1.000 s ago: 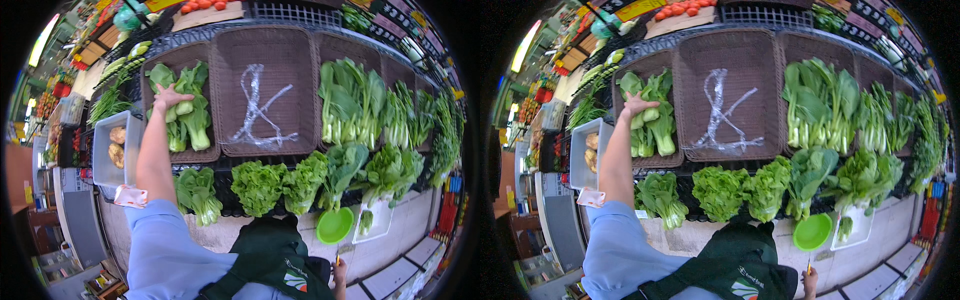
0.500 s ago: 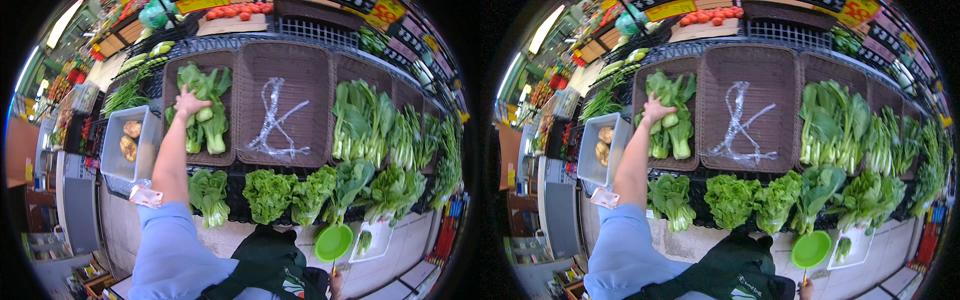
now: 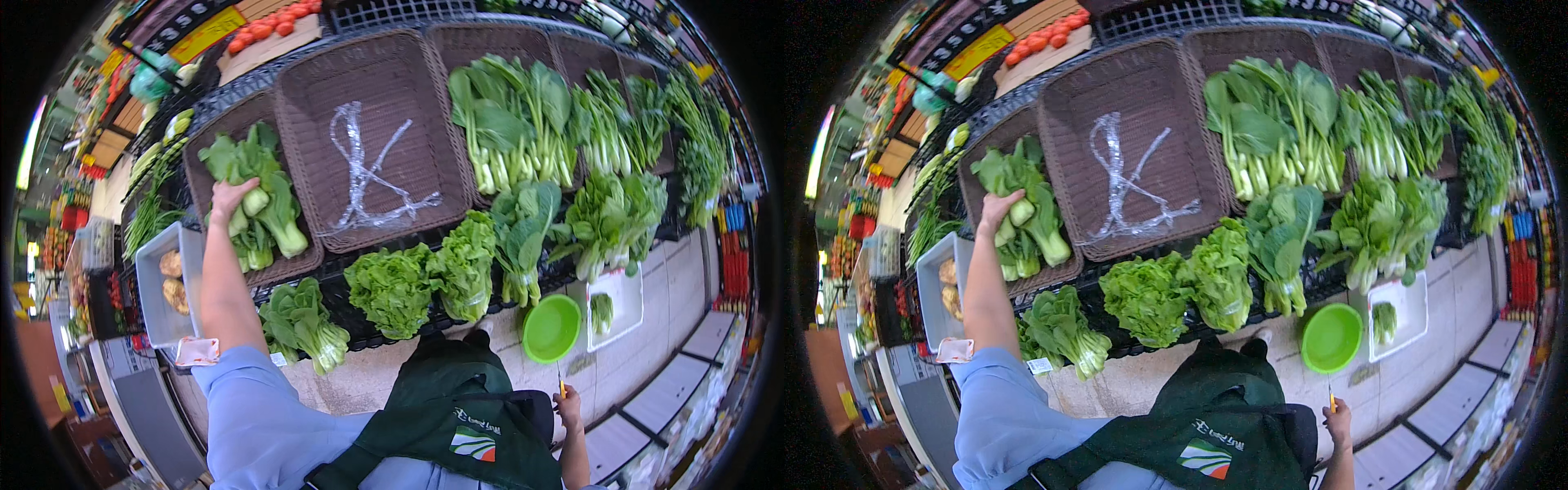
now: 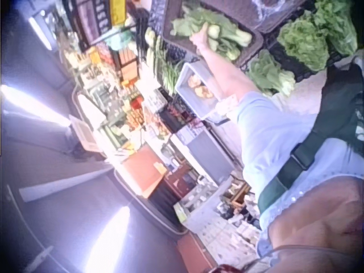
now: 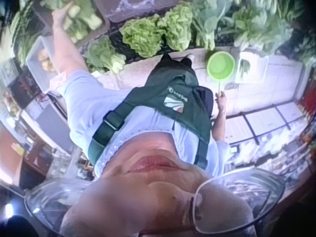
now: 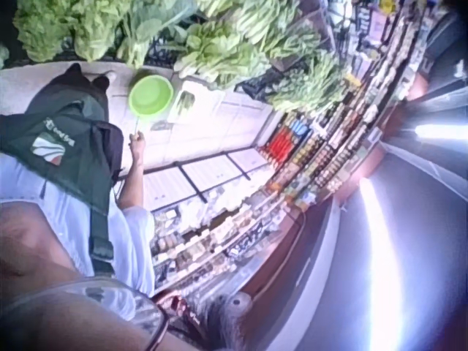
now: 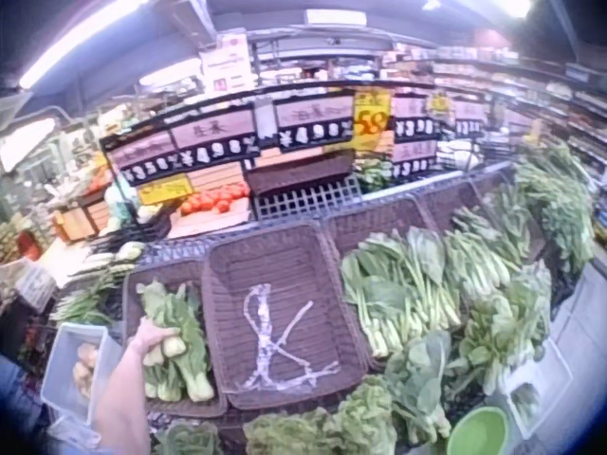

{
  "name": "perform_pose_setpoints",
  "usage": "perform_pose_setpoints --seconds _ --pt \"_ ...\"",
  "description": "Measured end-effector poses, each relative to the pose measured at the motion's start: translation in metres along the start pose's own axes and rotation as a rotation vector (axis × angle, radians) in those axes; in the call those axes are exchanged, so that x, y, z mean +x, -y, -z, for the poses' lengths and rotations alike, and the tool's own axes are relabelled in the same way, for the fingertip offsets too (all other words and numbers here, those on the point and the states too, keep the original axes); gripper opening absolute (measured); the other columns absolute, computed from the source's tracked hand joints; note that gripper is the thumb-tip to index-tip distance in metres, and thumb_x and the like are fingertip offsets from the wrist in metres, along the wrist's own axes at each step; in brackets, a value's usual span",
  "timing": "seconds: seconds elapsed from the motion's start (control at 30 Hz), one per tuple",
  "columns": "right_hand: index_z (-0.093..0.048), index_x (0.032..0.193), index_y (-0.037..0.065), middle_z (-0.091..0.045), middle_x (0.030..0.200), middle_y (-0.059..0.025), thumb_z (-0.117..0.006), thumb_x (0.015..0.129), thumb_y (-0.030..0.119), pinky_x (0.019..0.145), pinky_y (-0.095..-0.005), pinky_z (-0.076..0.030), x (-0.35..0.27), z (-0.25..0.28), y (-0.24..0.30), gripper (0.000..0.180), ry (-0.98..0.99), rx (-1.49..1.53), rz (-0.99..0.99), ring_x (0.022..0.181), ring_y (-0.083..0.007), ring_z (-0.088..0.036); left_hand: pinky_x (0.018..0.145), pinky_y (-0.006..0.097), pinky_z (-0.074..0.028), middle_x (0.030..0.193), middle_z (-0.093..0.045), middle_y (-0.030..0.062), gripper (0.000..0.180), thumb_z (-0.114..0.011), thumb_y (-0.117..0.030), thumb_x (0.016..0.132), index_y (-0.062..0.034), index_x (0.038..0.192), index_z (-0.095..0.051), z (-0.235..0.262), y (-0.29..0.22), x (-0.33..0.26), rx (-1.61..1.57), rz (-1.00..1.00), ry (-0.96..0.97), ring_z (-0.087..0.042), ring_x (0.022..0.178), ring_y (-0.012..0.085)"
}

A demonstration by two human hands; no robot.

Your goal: The person washes napa cabbage and leafy greens in a green basin of water, then uses a knife to trim the ends before placing them into a white styrofoam container. The person also arranges the vegetables on a display shelf.

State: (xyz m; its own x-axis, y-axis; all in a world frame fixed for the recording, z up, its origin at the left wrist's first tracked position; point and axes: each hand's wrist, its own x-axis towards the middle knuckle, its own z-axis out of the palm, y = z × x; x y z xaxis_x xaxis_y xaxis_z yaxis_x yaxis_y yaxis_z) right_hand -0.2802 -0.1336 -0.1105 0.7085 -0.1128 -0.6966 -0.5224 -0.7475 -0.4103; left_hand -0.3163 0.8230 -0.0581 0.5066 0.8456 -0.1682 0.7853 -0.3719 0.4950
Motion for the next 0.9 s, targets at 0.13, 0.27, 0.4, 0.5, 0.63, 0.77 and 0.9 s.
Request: perform_pose_setpoints --seconds 0.13,0.27,0.4,0.5,0.63,0.77,0.9 --pt "-0.052 0.111 0.000 -0.056 0.065 -0.0076 -0.061 0.074 0.007 0.039 -0.0277 -0.043 -0.019 -0.007 -0.010 0.038 -0.006 0.045 -0.090 0.045 -0.0142 -0.053 0.085 0.033 -0.045 0.105 -0.062 0.0172 0.066 -0.077 -0.045 0.057 0.0008 0.103 -0.063 0.003 0.016 0.026 -0.291 0.028 0.142 -0.059 0.096 0.0254" --pt "-0.052 0.112 0.001 -0.057 0.066 -0.0079 -0.061 0.074 0.007 0.039 -0.0278 -0.043 -0.024 -0.015 -0.016 0.040 -0.005 0.036 -0.126 0.045 -0.0142 -0.053 0.070 0.030 -0.049 0.094 -0.064 0.0083 0.038 -0.074 -0.016 0.070 0.0023 0.101 -0.061 -0.001 0.007 0.017 -0.210 0.053 -0.080 -0.062 0.078 0.0173" --pt "-0.052 0.112 0.000 -0.056 0.066 -0.0068 -0.061 0.074 0.006 0.039 -0.0271 -0.042 -0.014 -0.014 -0.024 0.040 -0.006 0.022 -0.058 0.046 -0.0136 -0.051 0.069 0.029 -0.049 0.092 -0.065 0.0074 0.037 -0.076 -0.015 0.068 0.0022 0.098 -0.063 0.010 -0.011 -0.018 -0.463 0.012 -0.186 -0.062 0.076 0.0168" --pt "-0.051 0.110 -0.001 -0.054 0.067 -0.0050 -0.060 0.073 0.004 0.037 -0.0251 -0.039 -0.007 -0.012 -0.015 0.038 -0.002 0.032 -0.057 0.044 -0.0124 -0.049 0.070 0.029 -0.049 0.094 -0.063 0.0057 0.037 -0.075 -0.010 0.069 0.0011 0.101 -0.060 0.021 -0.028 -0.048 -0.797 -0.067 -0.281 -0.061 0.078 0.0159" --pt "-0.052 0.115 0.000 -0.055 0.066 -0.0067 -0.061 0.074 0.010 0.042 -0.0272 -0.043 -0.001 -0.007 -0.008 0.043 0.032 0.005 -0.053 0.047 -0.0138 -0.053 0.075 0.031 -0.049 0.099 -0.062 0.0057 0.041 -0.075 -0.006 0.069 0.0019 0.105 -0.057 0.042 -0.033 -0.073 -1.087 -0.058 -0.407 -0.060 0.082 0.0161" --pt "-0.052 0.115 0.000 -0.056 0.066 -0.0062 -0.061 0.074 0.010 0.043 -0.0264 -0.044 0.007 -0.014 -0.018 0.042 0.076 0.053 -0.020 0.048 -0.0129 -0.053 0.074 0.033 -0.052 0.099 -0.061 0.0065 0.035 -0.070 -0.009 0.074 0.0004 0.105 -0.057 0.072 -0.015 -0.086 -1.298 -0.181 -0.360 -0.061 0.083 0.0179" --pt "-0.050 0.117 0.000 -0.055 0.068 -0.0050 -0.060 0.075 0.008 0.041 -0.0250 -0.042 0.015 -0.009 -0.033 0.043 0.119 0.066 -0.012 0.047 -0.0117 -0.051 0.079 0.037 -0.050 0.100 -0.061 0.0082 0.037 -0.064 -0.026 0.079 -0.0038 0.107 -0.055 0.073 -0.050 -0.146 -1.414 -0.155 -0.146 -0.060 0.088 0.0210"
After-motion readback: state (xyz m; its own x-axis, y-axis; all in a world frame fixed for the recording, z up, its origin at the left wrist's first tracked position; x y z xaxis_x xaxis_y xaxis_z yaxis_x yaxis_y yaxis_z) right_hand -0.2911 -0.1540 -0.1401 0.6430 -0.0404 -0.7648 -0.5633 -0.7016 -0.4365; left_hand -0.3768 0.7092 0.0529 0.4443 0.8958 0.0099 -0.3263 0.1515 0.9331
